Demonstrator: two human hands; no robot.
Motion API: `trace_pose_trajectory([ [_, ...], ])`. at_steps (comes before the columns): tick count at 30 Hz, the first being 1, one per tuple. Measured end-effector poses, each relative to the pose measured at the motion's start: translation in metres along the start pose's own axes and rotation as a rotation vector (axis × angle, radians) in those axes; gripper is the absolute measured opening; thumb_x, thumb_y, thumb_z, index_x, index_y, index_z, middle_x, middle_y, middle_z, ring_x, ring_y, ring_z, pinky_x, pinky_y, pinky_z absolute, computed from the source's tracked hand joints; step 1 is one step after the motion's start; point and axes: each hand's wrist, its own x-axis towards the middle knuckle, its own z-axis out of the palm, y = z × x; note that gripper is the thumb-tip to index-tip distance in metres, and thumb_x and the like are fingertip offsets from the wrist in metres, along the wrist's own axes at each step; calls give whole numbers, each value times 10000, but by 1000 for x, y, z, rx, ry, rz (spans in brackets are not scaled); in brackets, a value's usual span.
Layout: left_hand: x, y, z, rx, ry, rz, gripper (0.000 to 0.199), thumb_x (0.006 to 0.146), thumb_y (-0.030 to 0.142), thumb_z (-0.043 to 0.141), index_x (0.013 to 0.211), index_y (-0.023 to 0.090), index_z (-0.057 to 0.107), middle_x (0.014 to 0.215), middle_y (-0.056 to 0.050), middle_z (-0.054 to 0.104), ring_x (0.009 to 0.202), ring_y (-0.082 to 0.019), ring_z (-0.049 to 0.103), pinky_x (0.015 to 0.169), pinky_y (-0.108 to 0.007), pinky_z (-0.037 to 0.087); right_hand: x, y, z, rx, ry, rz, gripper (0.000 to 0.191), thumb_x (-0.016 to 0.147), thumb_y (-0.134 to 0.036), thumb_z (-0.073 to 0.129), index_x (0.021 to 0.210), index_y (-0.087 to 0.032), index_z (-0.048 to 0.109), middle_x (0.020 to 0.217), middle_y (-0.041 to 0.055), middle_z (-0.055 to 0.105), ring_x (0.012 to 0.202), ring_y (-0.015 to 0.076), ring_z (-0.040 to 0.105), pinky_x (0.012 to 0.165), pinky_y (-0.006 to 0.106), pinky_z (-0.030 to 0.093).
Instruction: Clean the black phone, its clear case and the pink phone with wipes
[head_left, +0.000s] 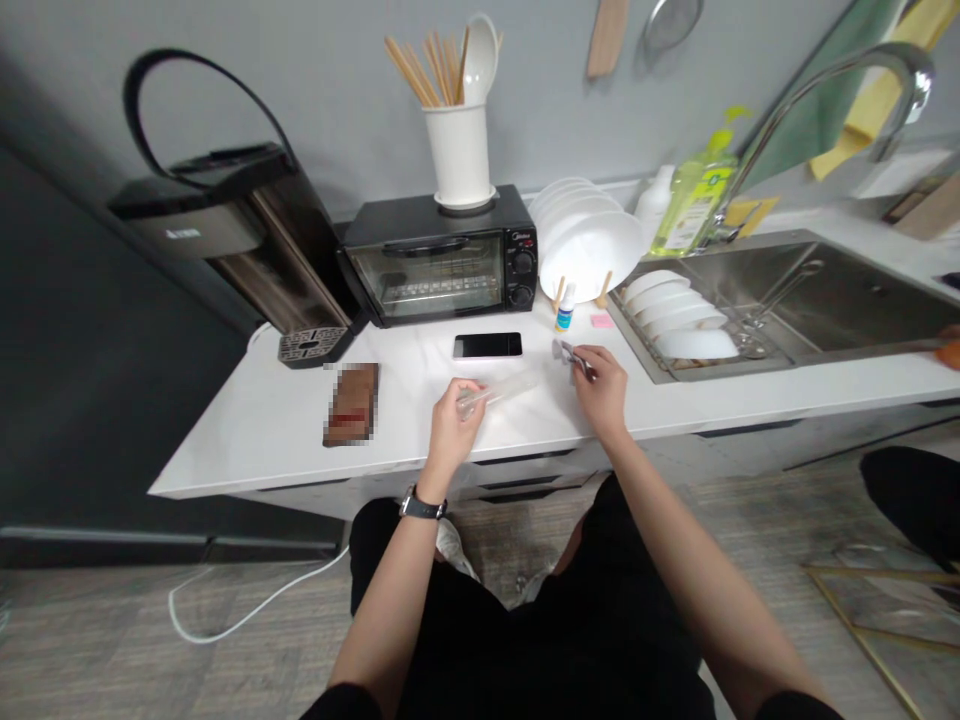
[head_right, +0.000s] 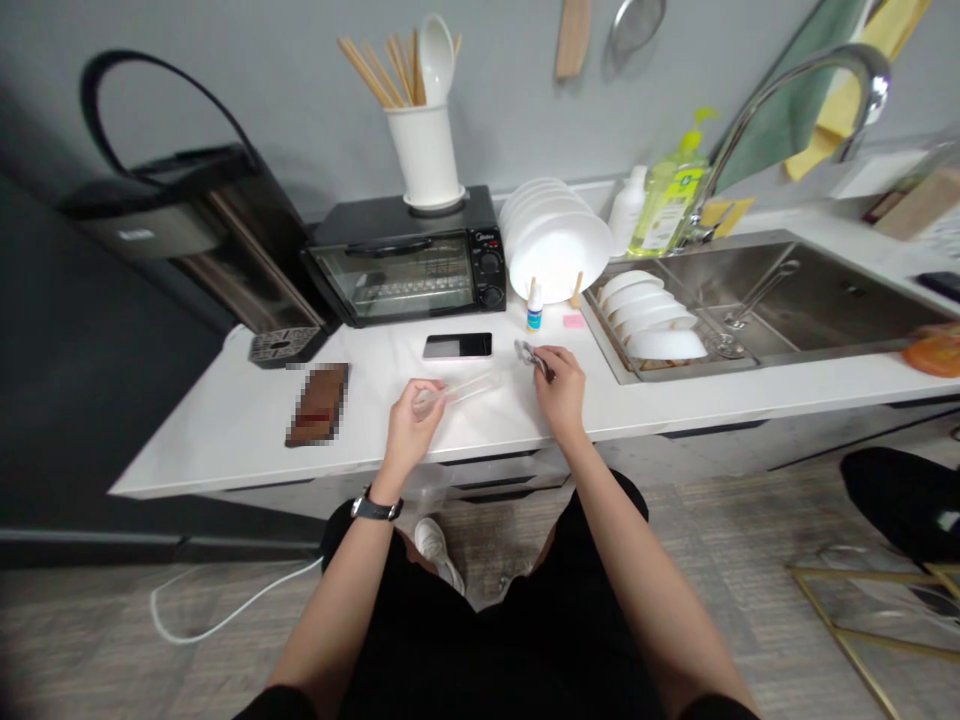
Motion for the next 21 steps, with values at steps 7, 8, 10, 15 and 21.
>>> trace_pose_trajectory([
  [7, 6, 26, -39, 7, 324, -12, 279, 881, 275, 810, 1096, 217, 641, 920, -3, 755, 842, -145, 726, 768, -243, 586, 3, 1, -2, 128, -67, 105, 312, 933, -367, 627, 1127, -188, 793, 1061, 107, 773, 912, 229, 699, 653, 315, 578],
  [8, 10, 30, -41, 69, 329, 22, 229, 889, 276, 806, 1057, 217, 662, 923, -6, 755, 839, -148, 712, 783, -255, 582, 2, 1, -1, 143, -85, 124, 325, 933, -404, 641, 1124, -191, 794, 1047, 102, 775, 909, 229, 697, 658, 317, 584],
  [10, 19, 34, -37, 209, 286, 134, 112, 909, 283, 792, 953, 219, 711, 919, -16, 754, 880, -172, 697, 866, -306, 582, 2, 1, 0, 168, -117, 152, 352, 928, -457, 664, 1114, -191, 798, 1019, 95, 779, 894, 228, 696, 677, 326, 594],
  [15, 31, 19, 0, 305, 61, 340, 156, 1018, 247, 635, 945, 236, 773, 1006, -51, 765, 1154, -223, 725, 1003, -370, 583, 3, -2, -1, 201, -158, 152, 382, 935, -515, 673, 1087, -189, 801, 1039, 103, 786, 897, 230, 716, 706, 338, 604],
  [21, 21, -2, 24, 434, 41, 346, 205, 1041, 282, 629, 1093, 257, 826, 1079, -49, 759, 945, -146, 759, 802, -244, 576, -1, -7, -3, 192, -224, 98, 374, 940, -530, 677, 1073, -203, 800, 1090, 110, 784, 919, 235, 724, 710, 346, 621],
])
